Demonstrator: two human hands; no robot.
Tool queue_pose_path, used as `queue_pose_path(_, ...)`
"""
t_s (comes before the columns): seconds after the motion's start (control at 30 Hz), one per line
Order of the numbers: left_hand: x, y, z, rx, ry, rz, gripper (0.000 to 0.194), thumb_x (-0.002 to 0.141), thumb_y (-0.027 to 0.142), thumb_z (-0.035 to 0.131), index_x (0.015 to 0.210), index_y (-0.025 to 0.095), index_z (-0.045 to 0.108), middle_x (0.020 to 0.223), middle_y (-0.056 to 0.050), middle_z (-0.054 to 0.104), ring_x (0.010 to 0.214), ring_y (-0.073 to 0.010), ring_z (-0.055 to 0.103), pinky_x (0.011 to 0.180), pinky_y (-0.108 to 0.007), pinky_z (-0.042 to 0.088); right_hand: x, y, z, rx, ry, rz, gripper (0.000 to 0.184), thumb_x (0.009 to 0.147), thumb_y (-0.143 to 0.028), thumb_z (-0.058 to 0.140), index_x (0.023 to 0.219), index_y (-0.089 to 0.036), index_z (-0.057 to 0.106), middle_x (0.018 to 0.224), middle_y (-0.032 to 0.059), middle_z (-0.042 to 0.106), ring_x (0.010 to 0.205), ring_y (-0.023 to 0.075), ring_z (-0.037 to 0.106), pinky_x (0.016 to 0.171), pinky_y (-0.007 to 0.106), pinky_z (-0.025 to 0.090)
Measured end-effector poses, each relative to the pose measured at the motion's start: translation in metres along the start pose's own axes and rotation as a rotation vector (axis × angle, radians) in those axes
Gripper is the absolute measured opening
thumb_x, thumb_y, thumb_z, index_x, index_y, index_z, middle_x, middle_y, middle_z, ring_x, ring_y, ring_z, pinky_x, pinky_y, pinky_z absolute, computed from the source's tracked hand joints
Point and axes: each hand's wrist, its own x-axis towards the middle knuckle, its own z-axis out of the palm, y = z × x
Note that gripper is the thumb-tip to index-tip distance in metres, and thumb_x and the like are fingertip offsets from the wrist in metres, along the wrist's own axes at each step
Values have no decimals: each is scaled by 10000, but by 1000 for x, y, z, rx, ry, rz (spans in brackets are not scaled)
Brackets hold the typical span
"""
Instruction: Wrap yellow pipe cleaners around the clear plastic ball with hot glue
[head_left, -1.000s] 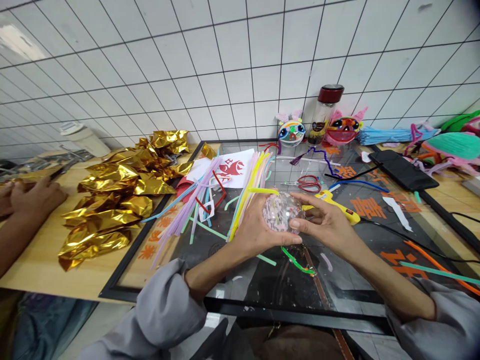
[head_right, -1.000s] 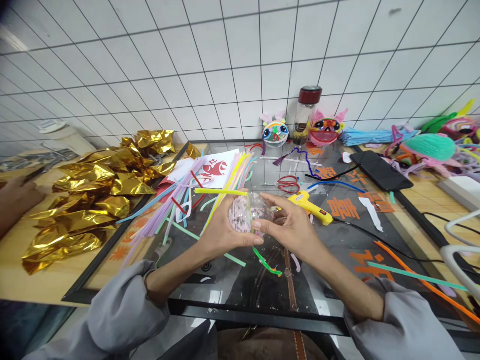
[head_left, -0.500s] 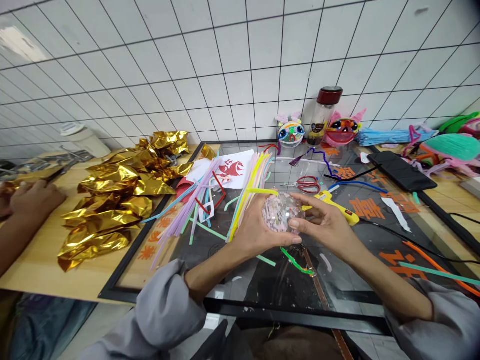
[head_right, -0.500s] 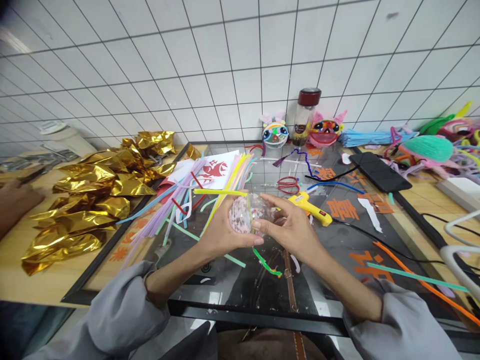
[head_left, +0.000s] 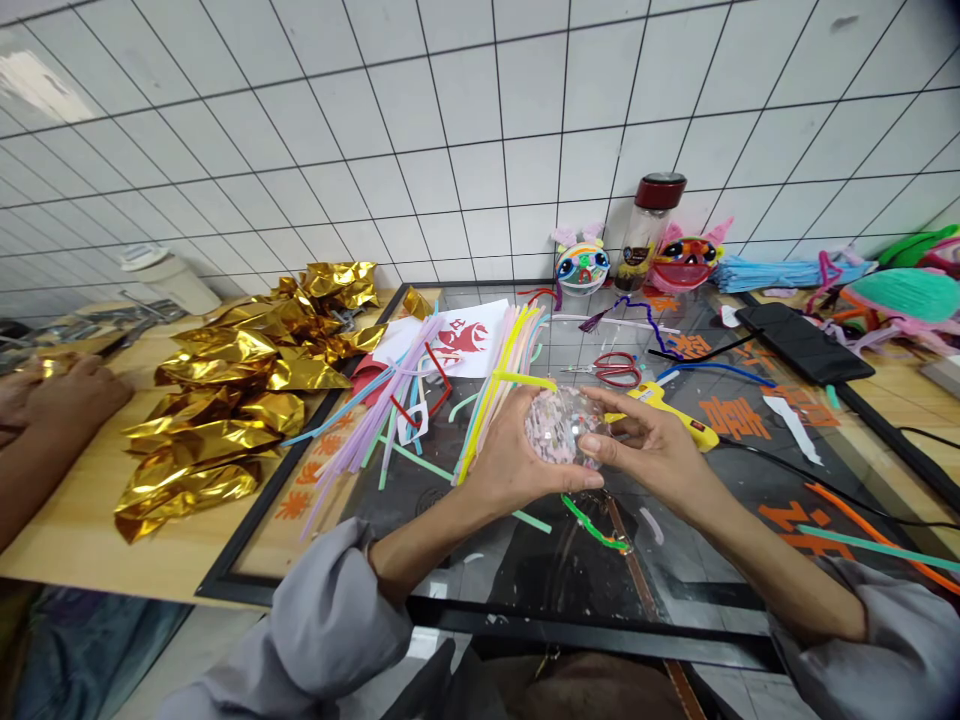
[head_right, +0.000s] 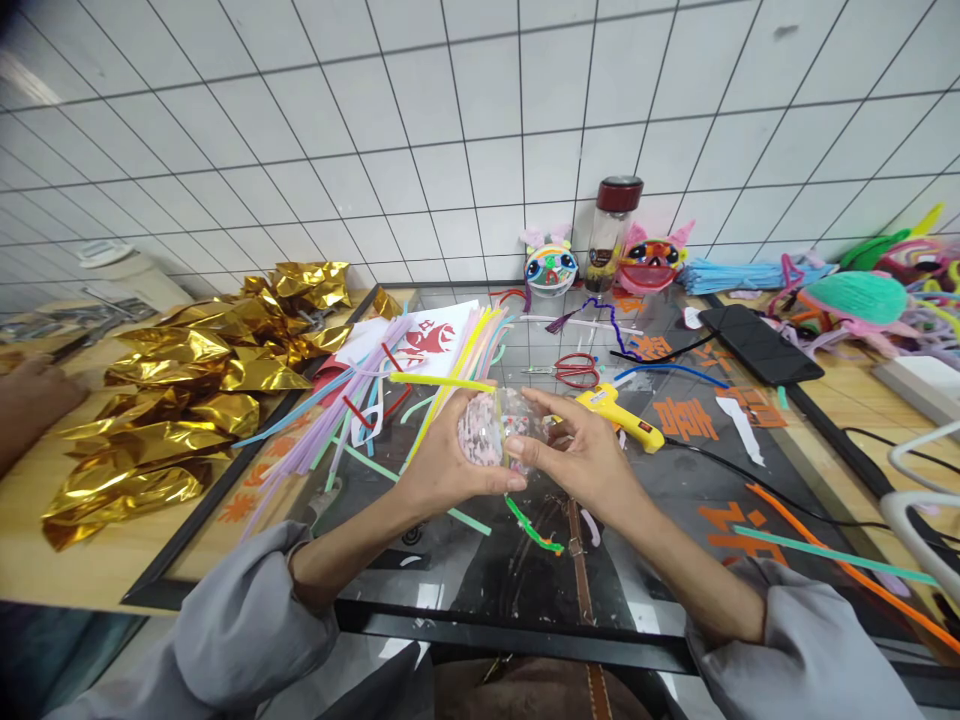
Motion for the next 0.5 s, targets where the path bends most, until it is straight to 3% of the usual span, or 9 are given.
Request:
queue_pose_path(0.17, -1, 2, -1, 25, 0, -13, 978, 416, 411, 964, 1269, 216, 527, 1191, -102, 630, 1164, -354, 585, 1004, -496, 481, 0, -1, 0, -7, -6, -29, 612, 674, -477, 797, 1212, -201, 701, 1086, 90, 733, 839, 216, 679, 706, 338, 561)
queue_pose_path(0.5, -1, 6, 0, 78, 27, 56, 836, 509, 405, 898, 1223, 197, 516, 1245, -122, 595, 1193, -351, 567, 1050, -508, 441, -4, 1, 0, -120, -7, -43, 747, 713, -522, 758, 1363, -191, 598, 1154, 112, 710, 919, 255, 663, 768, 396, 572)
